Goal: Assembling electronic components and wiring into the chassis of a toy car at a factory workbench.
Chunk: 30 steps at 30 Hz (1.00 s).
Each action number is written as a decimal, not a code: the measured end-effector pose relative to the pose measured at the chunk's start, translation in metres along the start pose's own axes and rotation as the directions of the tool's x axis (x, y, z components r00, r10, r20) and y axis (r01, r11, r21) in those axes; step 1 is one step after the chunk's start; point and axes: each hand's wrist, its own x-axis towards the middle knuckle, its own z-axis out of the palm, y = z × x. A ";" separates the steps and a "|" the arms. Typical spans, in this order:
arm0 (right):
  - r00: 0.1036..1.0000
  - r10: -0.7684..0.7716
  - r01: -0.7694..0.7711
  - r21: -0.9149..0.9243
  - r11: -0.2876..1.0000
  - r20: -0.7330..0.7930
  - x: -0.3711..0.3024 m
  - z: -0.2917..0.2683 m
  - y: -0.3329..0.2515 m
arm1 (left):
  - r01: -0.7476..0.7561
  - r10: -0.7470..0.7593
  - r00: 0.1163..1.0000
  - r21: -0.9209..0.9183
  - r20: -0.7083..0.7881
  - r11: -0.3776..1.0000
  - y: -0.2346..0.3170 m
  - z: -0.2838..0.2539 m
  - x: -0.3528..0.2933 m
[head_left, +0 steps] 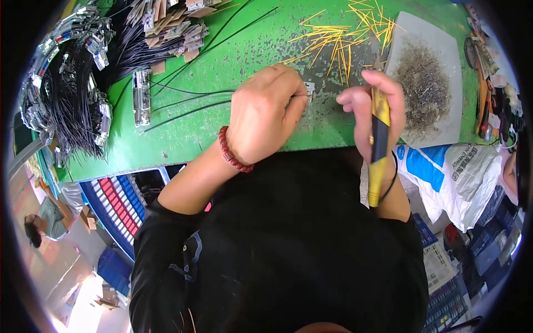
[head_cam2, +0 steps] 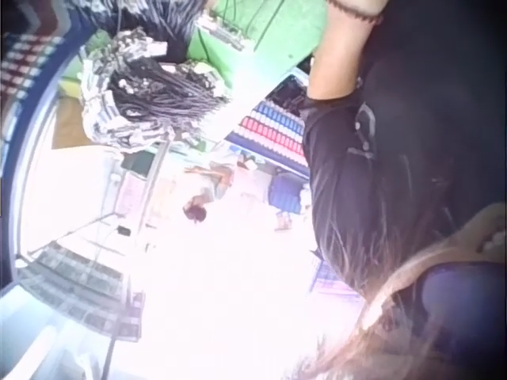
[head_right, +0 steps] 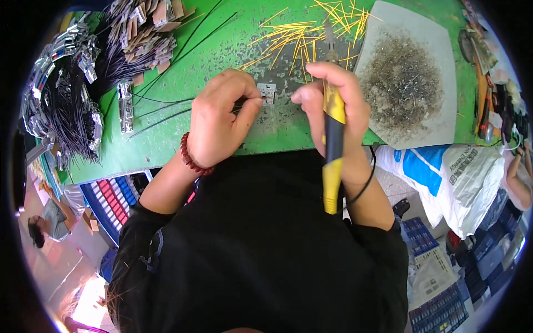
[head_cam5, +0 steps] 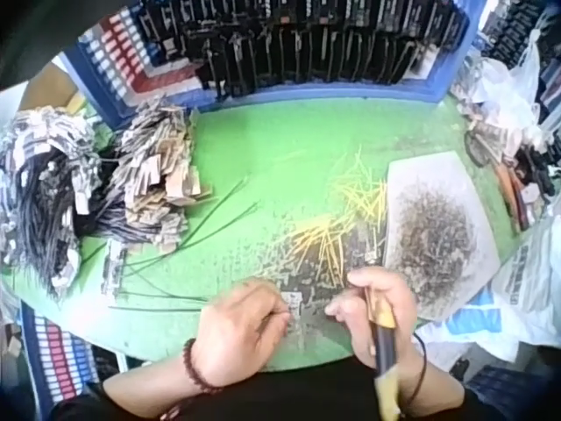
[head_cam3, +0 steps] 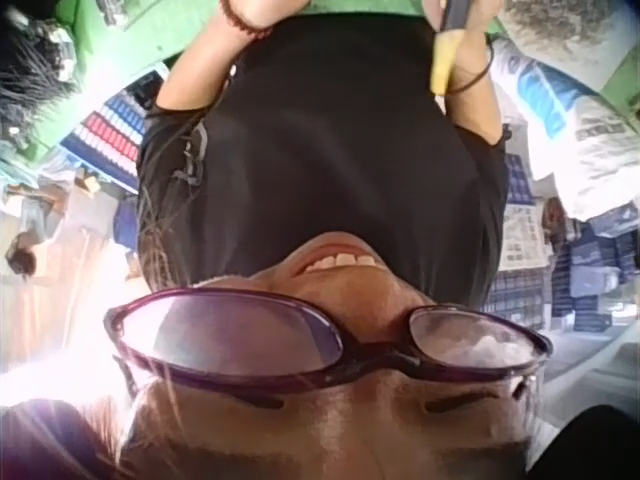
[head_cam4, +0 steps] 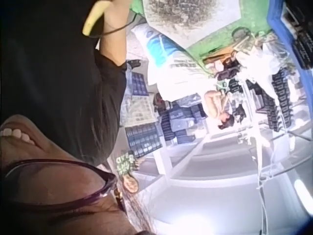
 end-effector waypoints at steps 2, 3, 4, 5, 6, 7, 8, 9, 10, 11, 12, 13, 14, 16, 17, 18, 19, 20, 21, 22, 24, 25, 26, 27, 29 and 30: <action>0.990 0.123 -0.124 0.011 0.992 0.074 -0.007 -0.009 -0.006 | -0.027 0.027 1.000 0.024 -0.006 0.999 -0.008 0.006 -0.002; 0.985 0.160 -0.162 0.034 0.986 0.065 -0.014 -0.016 -0.006 | -0.022 0.022 1.000 0.046 0.010 0.999 -0.009 0.008 -0.001; 0.979 0.196 -0.199 0.057 0.978 0.057 -0.022 -0.023 -0.004 | -0.018 0.016 1.000 0.068 0.025 0.998 -0.010 0.010 0.000; 0.976 0.218 -0.219 0.071 0.973 0.013 -0.027 -0.029 -0.002 | -0.013 0.011 1.000 0.064 0.028 0.998 -0.009 0.011 0.001; 0.982 0.187 -0.183 0.089 0.979 -0.037 -0.032 -0.033 0.005 | -0.011 0.009 1.000 0.068 0.030 0.998 -0.010 0.012 0.000; 0.984 0.156 -0.146 0.104 0.984 -0.087 -0.034 -0.034 0.010 | -0.010 0.007 0.999 0.072 0.031 0.997 -0.010 0.012 0.000; 0.979 0.123 -0.093 0.183 0.979 -0.161 -0.035 -0.030 0.010 | -0.002 -0.001 0.999 0.076 0.034 0.997 -0.011 0.012 0.000; 0.979 0.130 -0.099 0.185 0.978 -0.159 -0.036 -0.030 0.010 | -0.002 -0.002 0.999 0.081 0.042 0.997 -0.011 0.012 0.001; 0.978 0.127 -0.108 0.120 0.987 -0.167 -0.038 -0.030 0.010 | -0.002 -0.002 0.999 0.085 0.049 0.996 -0.011 0.012 0.002; 0.977 0.124 -0.116 0.055 0.992 -0.174 -0.040 -0.030 0.009 | 0.003 -0.008 0.999 0.086 0.052 0.996 -0.010 0.011 0.003; 0.961 0.231 -0.197 0.208 0.958 -0.155 -0.041 -0.028 0.004 | 0.005 -0.011 0.998 0.081 0.068 0.997 -0.009 0.010 0.004; 0.960 0.235 -0.201 0.208 0.957 -0.155 -0.042 -0.028 0.005 | 0.007 -0.014 0.996 0.076 0.083 0.997 -0.008 0.010 0.006; 0.968 0.222 -0.200 0.170 0.965 -0.116 -0.042 -0.029 0.006 | 0.009 -0.016 0.996 0.074 0.086 0.997 -0.007 0.010 0.007; 0.986 0.164 -0.155 0.207 0.966 -0.025 -0.039 -0.028 0.009 | 0.017 -0.028 0.993 0.093 0.116 0.996 -0.007 0.008 0.008; 0.986 0.166 -0.158 0.211 0.965 -0.022 -0.039 -0.027 0.009 | 0.022 -0.033 0.993 0.096 0.116 0.995 -0.007 0.008 0.008; 0.986 0.168 -0.161 0.217 0.963 -0.016 -0.038 -0.026 0.009 | 0.022 -0.034 0.992 0.105 0.122 0.994 -0.006 0.008 0.009; 0.985 0.171 -0.164 0.223 0.961 -0.011 -0.038 -0.026 0.009 | 0.021 -0.036 0.991 0.114 0.128 0.993 -0.006 0.008 0.010; 0.985 0.173 -0.166 0.223 0.960 -0.010 -0.038 -0.026 0.010 | 0.024 -0.038 0.991 0.114 0.128 0.993 -0.006 0.007 0.010; 0.985 0.173 -0.168 0.208 0.963 -0.007 -0.038 -0.026 0.010 | 0.027 -0.044 0.990 0.121 0.136 0.992 -0.005 0.007 0.010; 0.985 0.174 -0.170 0.193 0.966 -0.005 -0.037 -0.026 0.010 | 0.031 -0.049 0.988 0.127 0.143 0.991 -0.005 0.007 0.010; 0.985 0.171 -0.168 0.180 0.969 -0.004 -0.037 -0.026 0.010 | 0.031 -0.049 0.989 0.127 0.139 0.991 -0.005 0.007 0.011; 0.986 0.168 -0.165 0.168 0.972 -0.004 -0.037 -0.026 0.011 | 0.030 -0.047 0.990 0.128 0.136 0.991 -0.005 0.007 0.011; 0.986 0.169 -0.166 0.167 0.972 -0.003 -0.037 -0.025 0.011 | 0.031 -0.048 0.990 0.127 0.135 0.991 -0.005 0.007 0.011; 0.986 0.166 -0.164 0.167 0.972 0.002 -0.037 -0.025 0.010 | 0.029 -0.046 0.990 0.125 0.134 0.992 -0.005 0.007 0.011; 0.987 0.163 -0.162 0.167 0.973 0.008 -0.036 -0.025 0.010 | 0.029 -0.045 0.990 0.122 0.133 0.992 -0.005 0.008 0.011; 0.988 0.153 -0.153 0.155 0.976 0.014 -0.036 -0.025 0.011 | 0.025 -0.042 0.991 0.128 0.130 0.991 -0.005 0.008 0.011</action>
